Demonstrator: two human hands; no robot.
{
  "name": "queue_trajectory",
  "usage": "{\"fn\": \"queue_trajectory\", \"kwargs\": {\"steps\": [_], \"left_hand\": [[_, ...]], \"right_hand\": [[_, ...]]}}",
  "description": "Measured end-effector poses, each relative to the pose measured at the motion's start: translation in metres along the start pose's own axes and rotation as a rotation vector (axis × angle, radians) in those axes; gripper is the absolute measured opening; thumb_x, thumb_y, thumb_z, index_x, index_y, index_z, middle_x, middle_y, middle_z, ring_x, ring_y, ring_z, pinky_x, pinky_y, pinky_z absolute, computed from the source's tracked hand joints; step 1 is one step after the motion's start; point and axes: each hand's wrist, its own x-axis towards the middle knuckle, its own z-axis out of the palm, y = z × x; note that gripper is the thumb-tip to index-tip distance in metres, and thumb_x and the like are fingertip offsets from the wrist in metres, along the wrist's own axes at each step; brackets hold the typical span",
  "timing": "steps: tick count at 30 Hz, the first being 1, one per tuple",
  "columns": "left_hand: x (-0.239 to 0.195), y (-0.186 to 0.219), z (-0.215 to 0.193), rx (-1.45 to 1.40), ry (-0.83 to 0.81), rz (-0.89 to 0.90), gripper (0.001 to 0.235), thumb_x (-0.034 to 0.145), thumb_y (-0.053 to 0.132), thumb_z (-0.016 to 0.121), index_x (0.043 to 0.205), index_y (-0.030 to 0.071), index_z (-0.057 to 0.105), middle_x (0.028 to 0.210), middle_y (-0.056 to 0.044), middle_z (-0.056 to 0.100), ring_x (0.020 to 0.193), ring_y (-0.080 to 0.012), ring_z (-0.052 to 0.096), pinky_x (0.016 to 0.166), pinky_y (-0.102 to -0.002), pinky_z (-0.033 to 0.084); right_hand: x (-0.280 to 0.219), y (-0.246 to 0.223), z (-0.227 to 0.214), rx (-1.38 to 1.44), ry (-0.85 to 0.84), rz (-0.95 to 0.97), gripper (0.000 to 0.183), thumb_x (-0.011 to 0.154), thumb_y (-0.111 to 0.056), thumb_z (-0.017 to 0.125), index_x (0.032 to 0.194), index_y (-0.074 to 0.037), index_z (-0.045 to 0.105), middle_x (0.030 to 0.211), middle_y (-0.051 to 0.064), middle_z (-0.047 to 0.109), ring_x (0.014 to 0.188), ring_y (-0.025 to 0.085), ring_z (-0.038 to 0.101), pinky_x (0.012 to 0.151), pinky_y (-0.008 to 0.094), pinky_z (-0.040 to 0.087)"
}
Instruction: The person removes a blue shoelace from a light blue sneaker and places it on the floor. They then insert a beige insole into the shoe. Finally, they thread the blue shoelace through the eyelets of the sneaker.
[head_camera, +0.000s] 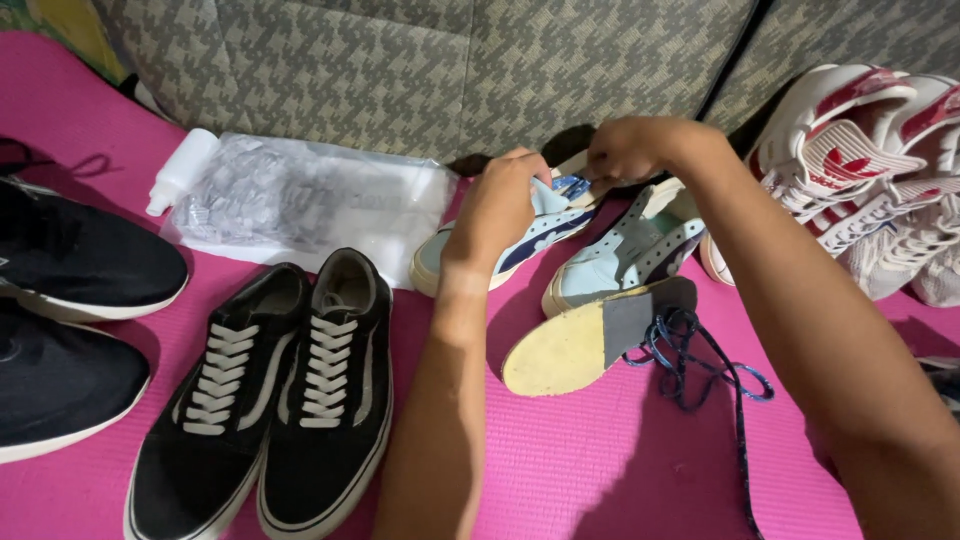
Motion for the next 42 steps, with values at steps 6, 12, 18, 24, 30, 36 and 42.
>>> {"fn": "queue_trajectory", "kwargs": {"steps": [6, 12, 18, 24, 30, 36, 42], "left_hand": [[0.0, 0.005, 0.001, -0.021, -0.019, 0.002, 0.018, 0.097, 0.001, 0.055, 0.098, 0.012, 0.069, 0.107, -0.009, 0.067, 0.097, -0.0409, 0.072, 0.083, -0.051, 0.061], [0.0, 0.006, 0.007, -0.014, -0.007, -0.011, 0.019, 0.098, 0.0, 0.054, 0.098, 0.013, 0.069, 0.106, -0.007, 0.066, 0.094, -0.0383, 0.074, 0.081, -0.05, 0.062], [-0.005, 0.014, 0.015, 0.009, -0.02, 0.004, 0.018, 0.097, 0.004, 0.055, 0.102, 0.016, 0.068, 0.106, -0.008, 0.067, 0.094, -0.041, 0.073, 0.083, -0.051, 0.062], [-0.007, 0.027, 0.014, -0.112, 0.235, 0.237, 0.01, 0.086, -0.001, 0.063, 0.092, 0.004, 0.07, 0.091, -0.011, 0.071, 0.073, -0.0307, 0.068, 0.071, -0.045, 0.055], [-0.02, 0.045, 0.02, 0.042, -0.002, 0.352, 0.018, 0.083, 0.025, 0.076, 0.077, 0.008, 0.072, 0.069, -0.01, 0.072, 0.057, -0.0336, 0.062, 0.061, -0.044, 0.05], [-0.033, 0.084, 0.027, 0.101, -0.281, 0.371, 0.018, 0.089, 0.016, 0.064, 0.072, 0.011, 0.063, 0.06, -0.015, 0.065, 0.065, -0.036, 0.072, 0.055, -0.043, 0.056], [-0.039, 0.084, 0.035, 0.112, -0.44, 0.345, 0.043, 0.094, 0.022, 0.066, 0.059, 0.012, 0.044, 0.049, -0.009, 0.054, 0.048, -0.0254, 0.06, 0.054, -0.032, 0.05]], "right_hand": [[0.019, -0.003, 0.024, -0.206, -0.077, -0.246, 0.034, 0.092, -0.029, 0.068, 0.103, 0.003, 0.071, 0.089, 0.024, 0.074, 0.082, 0.043, 0.071, 0.072, 0.053, 0.055], [-0.004, -0.012, 0.014, -0.308, -0.088, -0.253, 0.037, 0.085, -0.029, 0.074, 0.112, -0.003, 0.073, 0.106, 0.022, 0.075, 0.098, 0.043, 0.071, 0.081, 0.053, 0.057], [-0.095, -0.032, 0.003, -0.016, 0.169, 0.164, 0.034, 0.096, -0.035, 0.065, 0.124, -0.017, 0.071, 0.09, 0.013, 0.079, 0.079, 0.029, 0.079, 0.072, 0.045, 0.06], [-0.183, -0.017, 0.059, 0.016, 0.013, 0.366, 0.028, 0.098, -0.03, 0.058, 0.123, -0.031, 0.07, 0.106, -0.005, 0.082, 0.088, 0.021, 0.079, 0.081, 0.037, 0.061], [-0.202, 0.01, 0.137, 0.226, 0.037, 0.367, 0.036, 0.087, -0.039, 0.073, 0.114, -0.015, 0.066, 0.108, 0.004, 0.075, 0.089, 0.024, 0.071, 0.081, 0.038, 0.057], [-0.202, -0.003, 0.144, 0.442, 0.145, 0.385, 0.063, 0.087, -0.042, 0.076, 0.13, -0.006, 0.049, 0.125, 0.026, 0.063, 0.119, 0.05, 0.063, 0.102, 0.06, 0.052], [-0.22, -0.024, 0.136, 0.569, 0.181, 0.318, 0.06, 0.087, -0.047, 0.074, 0.122, -0.005, 0.052, 0.114, 0.026, 0.072, 0.113, 0.05, 0.067, 0.096, 0.062, 0.054]]}}
